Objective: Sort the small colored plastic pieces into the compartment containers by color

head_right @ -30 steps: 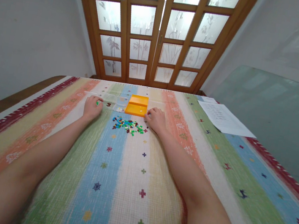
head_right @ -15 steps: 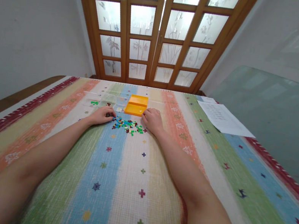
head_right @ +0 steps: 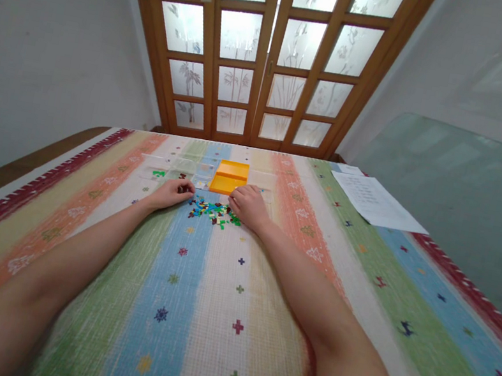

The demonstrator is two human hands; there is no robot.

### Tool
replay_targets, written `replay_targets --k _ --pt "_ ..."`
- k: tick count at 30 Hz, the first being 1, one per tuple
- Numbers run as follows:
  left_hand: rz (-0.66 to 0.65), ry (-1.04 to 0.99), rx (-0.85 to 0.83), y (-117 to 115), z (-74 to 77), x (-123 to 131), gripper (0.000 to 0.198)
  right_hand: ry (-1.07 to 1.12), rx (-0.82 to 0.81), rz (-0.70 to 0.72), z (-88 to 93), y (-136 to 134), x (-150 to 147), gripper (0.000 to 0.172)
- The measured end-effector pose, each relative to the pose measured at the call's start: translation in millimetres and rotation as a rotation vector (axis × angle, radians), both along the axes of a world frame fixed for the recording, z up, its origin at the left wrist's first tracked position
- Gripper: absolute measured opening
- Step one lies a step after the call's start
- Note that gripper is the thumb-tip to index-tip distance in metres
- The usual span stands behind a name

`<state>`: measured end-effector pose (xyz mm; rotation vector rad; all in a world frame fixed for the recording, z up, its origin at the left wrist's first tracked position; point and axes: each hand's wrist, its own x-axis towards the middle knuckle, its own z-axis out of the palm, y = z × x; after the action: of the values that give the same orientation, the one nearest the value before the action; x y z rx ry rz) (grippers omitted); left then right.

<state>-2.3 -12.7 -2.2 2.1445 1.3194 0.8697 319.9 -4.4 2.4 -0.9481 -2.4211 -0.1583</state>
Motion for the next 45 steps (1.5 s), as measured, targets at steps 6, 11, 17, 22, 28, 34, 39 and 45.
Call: replay_targets --k 6,11,17,22,28,34,39,45 --pt "0.003 -0.267 -0.03 -6 1.3 37 0.027 0.025 0.032 0.107 6.7 -13 -14 0.026" --pt "-0.021 -0.438 -0.117 -16 -0.5 62 0.029 0.051 0.068 0.163 4.3 -16 -18 0.021" --pt "-0.014 -0.552 -0.185 -25 1.0 74 0.031 0.066 0.064 0.177 5.4 -20 -20 0.024" --pt "0.003 -0.583 -0.216 -29 -0.7 81 0.039 0.086 0.067 0.168 4.8 -23 -25 0.025" --pt "0.022 -0.592 -0.251 -30 -2.2 82 0.038 0.095 0.095 0.137 2.0 -24 -28 0.026" --pt "0.016 -0.539 -0.171 -23 -7.7 75 0.03 0.118 0.08 0.094 2.3 -18 -23 0.025" --pt "0.134 -0.285 0.001 -12 -11.4 52 0.02 0.261 -0.013 -0.073 1.0 0 0 0.018" --pt "0.102 0.075 0.12 -8 -4.3 30 0.015 0.402 -0.062 -0.358 -5.1 24 29 0.018"
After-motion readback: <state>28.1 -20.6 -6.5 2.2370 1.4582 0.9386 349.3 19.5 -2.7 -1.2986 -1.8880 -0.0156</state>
